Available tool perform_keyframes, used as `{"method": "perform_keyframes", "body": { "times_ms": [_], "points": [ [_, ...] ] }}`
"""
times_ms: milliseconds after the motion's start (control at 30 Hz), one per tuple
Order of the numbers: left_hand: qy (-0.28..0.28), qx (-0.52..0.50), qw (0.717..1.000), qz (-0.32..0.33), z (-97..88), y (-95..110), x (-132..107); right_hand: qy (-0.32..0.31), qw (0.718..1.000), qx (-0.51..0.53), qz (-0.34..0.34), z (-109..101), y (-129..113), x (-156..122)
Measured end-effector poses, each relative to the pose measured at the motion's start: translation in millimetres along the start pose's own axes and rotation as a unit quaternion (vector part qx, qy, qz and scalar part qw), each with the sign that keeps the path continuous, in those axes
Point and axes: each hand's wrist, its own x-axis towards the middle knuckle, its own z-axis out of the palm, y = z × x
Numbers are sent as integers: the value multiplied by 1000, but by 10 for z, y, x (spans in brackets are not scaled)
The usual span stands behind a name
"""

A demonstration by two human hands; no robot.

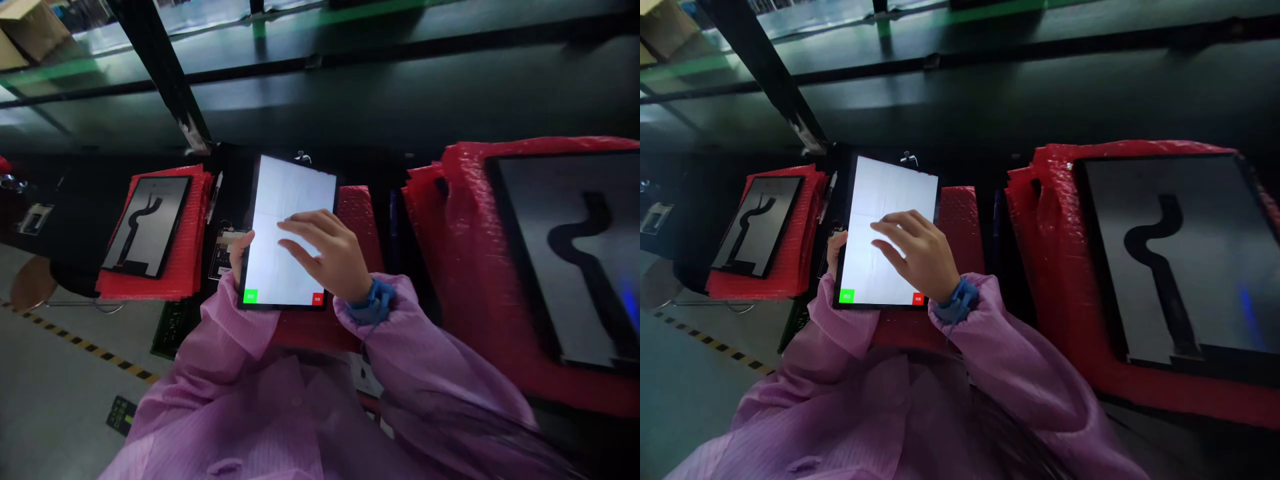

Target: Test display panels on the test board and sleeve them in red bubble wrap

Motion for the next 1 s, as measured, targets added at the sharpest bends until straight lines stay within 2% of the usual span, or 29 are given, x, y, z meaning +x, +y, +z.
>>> {"method": "perform_keyframes", "body": {
  "times_ms": [67,133,233,300,400,467,600,667,767,833,867,933,1000],
  "points": [
    [8,-100,994,-44,18,69,2,51,997,28,52,0,98,18],
    [3,-189,976,-104,21,152,0,104,987,52,113,1,253,22],
    [-1,-209,966,-151,23,304,-2,132,972,84,173,-1,479,13],
    [-8,-191,965,-179,63,411,-13,124,975,74,167,-17,544,12],
    [-47,-156,966,-203,220,521,-52,104,988,23,113,-65,481,25],
    [-90,-132,971,-178,364,537,-82,91,993,-1,81,-103,389,37],
    [-148,-85,983,-72,567,483,-141,66,997,-17,39,-175,272,44],
    [-166,-38,985,-24,543,452,-190,73,997,-16,31,-206,265,38],
    [-179,98,975,90,307,395,-306,117,992,-12,38,-242,272,29],
    [-120,246,944,187,53,320,-394,135,990,-5,45,-253,272,26],
    [-67,333,913,227,-85,266,-436,136,989,0,50,-254,271,24],
    [36,497,825,267,-346,132,-508,132,990,9,49,-249,270,21],
    [74,614,740,264,-548,-6,-569,126,991,8,40,-244,272,16]
  ]
}}
